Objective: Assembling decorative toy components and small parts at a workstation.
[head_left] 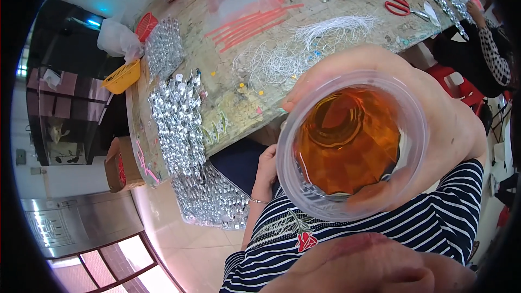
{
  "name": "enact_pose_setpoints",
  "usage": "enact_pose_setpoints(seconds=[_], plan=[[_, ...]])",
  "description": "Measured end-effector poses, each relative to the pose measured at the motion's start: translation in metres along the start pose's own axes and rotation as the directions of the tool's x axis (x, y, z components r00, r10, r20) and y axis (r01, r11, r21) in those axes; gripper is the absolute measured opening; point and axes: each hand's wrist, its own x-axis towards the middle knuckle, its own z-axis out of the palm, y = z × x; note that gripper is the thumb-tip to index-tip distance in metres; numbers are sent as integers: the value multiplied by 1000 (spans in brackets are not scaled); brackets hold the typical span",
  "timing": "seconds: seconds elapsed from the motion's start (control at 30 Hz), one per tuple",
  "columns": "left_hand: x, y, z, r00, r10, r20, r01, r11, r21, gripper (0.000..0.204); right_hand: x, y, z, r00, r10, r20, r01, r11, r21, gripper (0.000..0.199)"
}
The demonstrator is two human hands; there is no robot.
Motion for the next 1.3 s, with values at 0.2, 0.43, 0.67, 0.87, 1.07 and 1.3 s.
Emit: enact_pose_setpoints(seconds=[0.2,0.43,0.67,0.87,1.07,1.3], plan=[[4,-10,-8,999,10,-33,-10,1000,14,14,-9,2,-15,999,-32,-4,31,999,-29,75],[-2,3,-3,998,-41,-45,45,995,94,13,-12,-1,-14,997,-78,-4,78,995,-57,71],[-1,3,-2,998,-46,-50,51,993,108,12,-25,5,-33,994,-108,-18,106,991,-78,67],[0,3,-3,999,-35,-34,38,996,86,12,9,1,4,992,-119,-34,115,988,-99,64],[-1,4,-4,997,-63,-40,65,995,69,12,50,6,23,991,-131,-29,127,985,-120,61],[-5,6,-4,997,-41,-62,46,996,77,12,36,12,4,986,-168,-18,164,978,-131,57]])
